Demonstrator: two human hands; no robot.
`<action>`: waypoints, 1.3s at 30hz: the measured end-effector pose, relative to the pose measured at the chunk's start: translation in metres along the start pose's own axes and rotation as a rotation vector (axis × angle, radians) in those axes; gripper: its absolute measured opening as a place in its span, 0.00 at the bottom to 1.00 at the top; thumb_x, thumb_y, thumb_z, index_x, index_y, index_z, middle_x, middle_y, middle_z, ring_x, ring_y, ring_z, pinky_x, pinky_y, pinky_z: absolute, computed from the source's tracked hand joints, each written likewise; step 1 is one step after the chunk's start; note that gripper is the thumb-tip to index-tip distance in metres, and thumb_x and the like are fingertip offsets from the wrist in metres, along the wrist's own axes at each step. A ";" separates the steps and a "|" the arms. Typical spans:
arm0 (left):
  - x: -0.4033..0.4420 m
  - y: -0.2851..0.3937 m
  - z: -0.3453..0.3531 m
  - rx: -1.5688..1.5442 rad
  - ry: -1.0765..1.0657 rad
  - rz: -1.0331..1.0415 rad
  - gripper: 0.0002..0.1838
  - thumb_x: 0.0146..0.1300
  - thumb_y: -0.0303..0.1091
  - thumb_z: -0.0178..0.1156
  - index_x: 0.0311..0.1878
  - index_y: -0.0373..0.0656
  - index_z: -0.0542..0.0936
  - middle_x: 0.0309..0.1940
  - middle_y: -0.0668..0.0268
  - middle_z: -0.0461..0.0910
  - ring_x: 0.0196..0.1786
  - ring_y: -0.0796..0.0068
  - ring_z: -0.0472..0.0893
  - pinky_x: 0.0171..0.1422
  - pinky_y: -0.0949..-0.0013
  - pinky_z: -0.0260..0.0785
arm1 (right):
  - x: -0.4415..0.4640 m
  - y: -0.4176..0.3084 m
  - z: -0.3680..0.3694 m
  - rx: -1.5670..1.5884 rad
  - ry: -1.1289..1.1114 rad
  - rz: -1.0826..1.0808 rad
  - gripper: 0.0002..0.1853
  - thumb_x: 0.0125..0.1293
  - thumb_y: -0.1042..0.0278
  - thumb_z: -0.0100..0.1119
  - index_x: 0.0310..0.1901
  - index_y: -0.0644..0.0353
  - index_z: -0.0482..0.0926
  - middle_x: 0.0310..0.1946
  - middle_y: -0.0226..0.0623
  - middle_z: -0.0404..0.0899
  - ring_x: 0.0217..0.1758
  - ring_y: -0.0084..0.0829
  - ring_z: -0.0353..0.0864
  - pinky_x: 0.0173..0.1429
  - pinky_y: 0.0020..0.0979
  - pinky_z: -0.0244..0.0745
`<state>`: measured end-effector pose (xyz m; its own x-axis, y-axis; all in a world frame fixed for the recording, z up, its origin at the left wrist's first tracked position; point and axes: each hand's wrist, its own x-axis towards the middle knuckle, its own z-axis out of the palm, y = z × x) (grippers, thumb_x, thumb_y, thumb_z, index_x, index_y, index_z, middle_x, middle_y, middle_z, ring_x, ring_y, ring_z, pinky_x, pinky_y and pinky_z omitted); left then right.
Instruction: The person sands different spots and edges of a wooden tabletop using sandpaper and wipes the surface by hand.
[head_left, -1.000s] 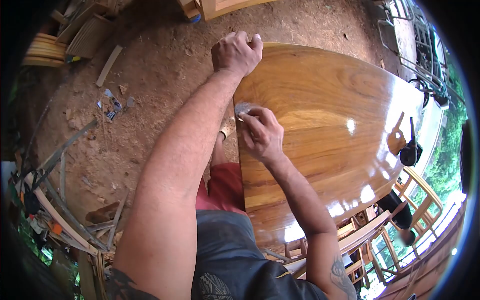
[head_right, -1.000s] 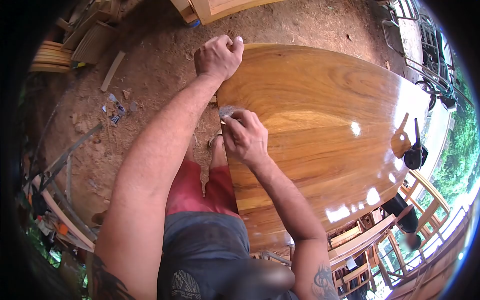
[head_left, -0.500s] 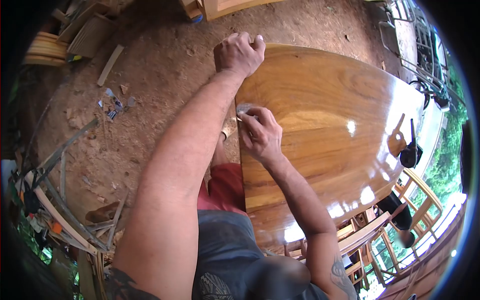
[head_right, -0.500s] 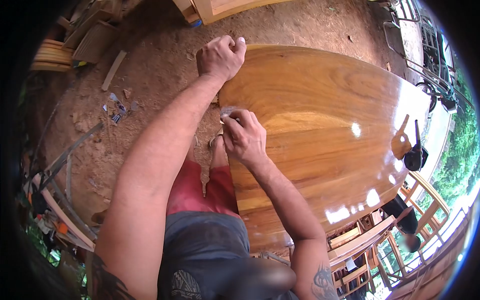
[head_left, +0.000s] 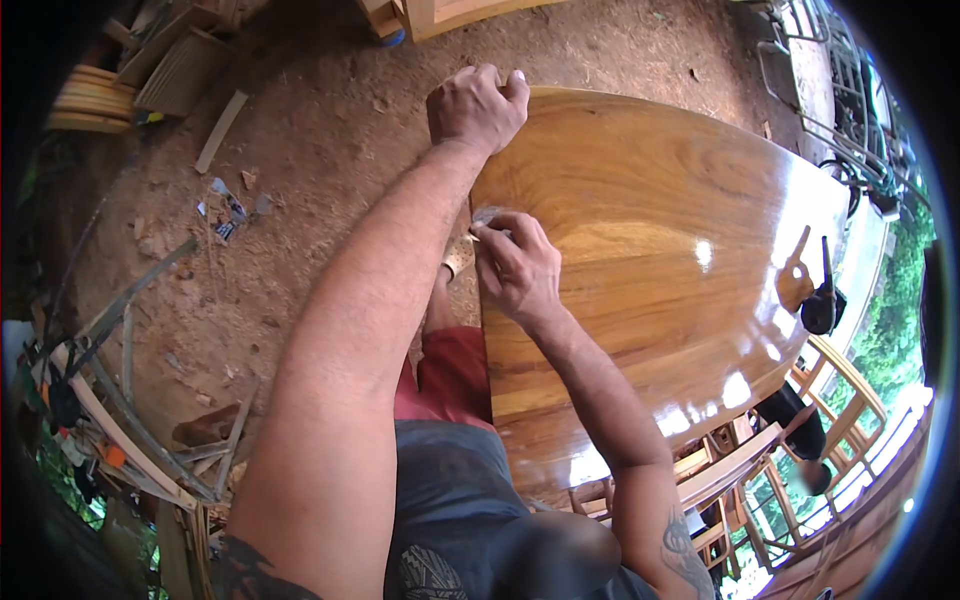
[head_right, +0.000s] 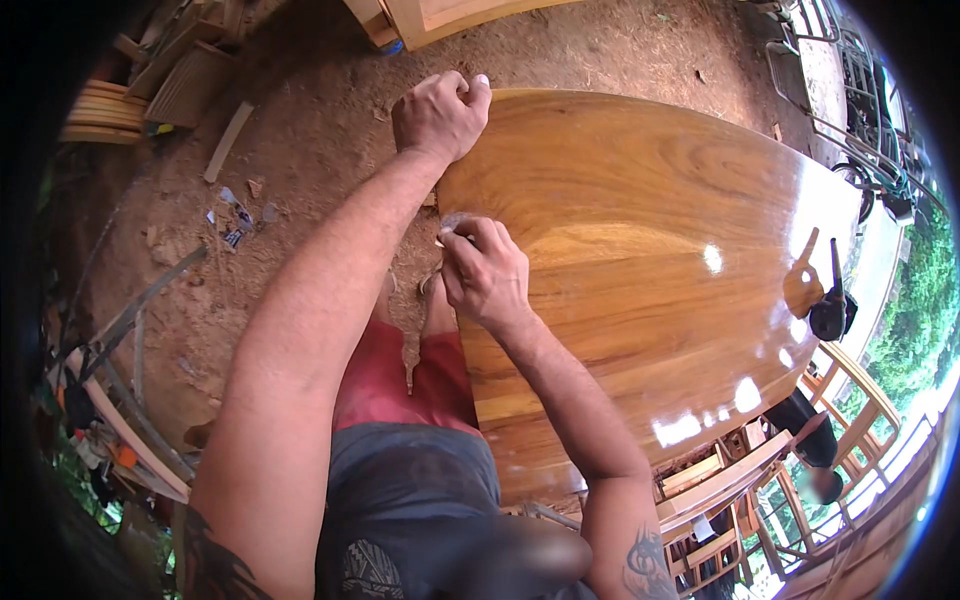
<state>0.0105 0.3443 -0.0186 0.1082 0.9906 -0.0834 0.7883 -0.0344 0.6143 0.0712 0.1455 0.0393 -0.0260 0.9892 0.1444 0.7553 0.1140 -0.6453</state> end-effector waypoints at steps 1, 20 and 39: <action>0.000 0.000 -0.001 0.002 -0.002 -0.001 0.25 0.76 0.59 0.56 0.37 0.47 0.88 0.39 0.59 0.91 0.44 0.52 0.91 0.52 0.49 0.83 | 0.000 0.002 -0.002 0.002 0.010 0.010 0.15 0.58 0.75 0.72 0.48 0.55 0.89 0.46 0.37 0.83 0.47 0.42 0.86 0.45 0.40 0.85; 0.000 -0.002 -0.003 -0.061 0.013 0.042 0.19 0.76 0.54 0.59 0.43 0.48 0.87 0.47 0.58 0.89 0.52 0.54 0.87 0.58 0.49 0.79 | -0.043 0.138 -0.075 -0.435 0.502 0.331 0.24 0.67 0.73 0.66 0.65 0.56 0.76 0.61 0.49 0.79 0.62 0.55 0.82 0.64 0.50 0.80; -0.243 0.009 -0.016 -0.069 -0.626 0.754 0.49 0.69 0.48 0.64 0.86 0.31 0.59 0.90 0.46 0.51 0.93 0.48 0.46 0.95 0.45 0.34 | -0.042 0.137 -0.075 -0.443 0.512 0.366 0.27 0.65 0.75 0.63 0.66 0.55 0.74 0.60 0.49 0.80 0.61 0.56 0.82 0.64 0.52 0.79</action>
<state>-0.0187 0.1058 0.0197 0.8856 0.4628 -0.0392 0.3463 -0.6015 0.7199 0.2252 0.1129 0.0009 0.5009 0.7783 0.3785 0.8520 -0.3665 -0.3739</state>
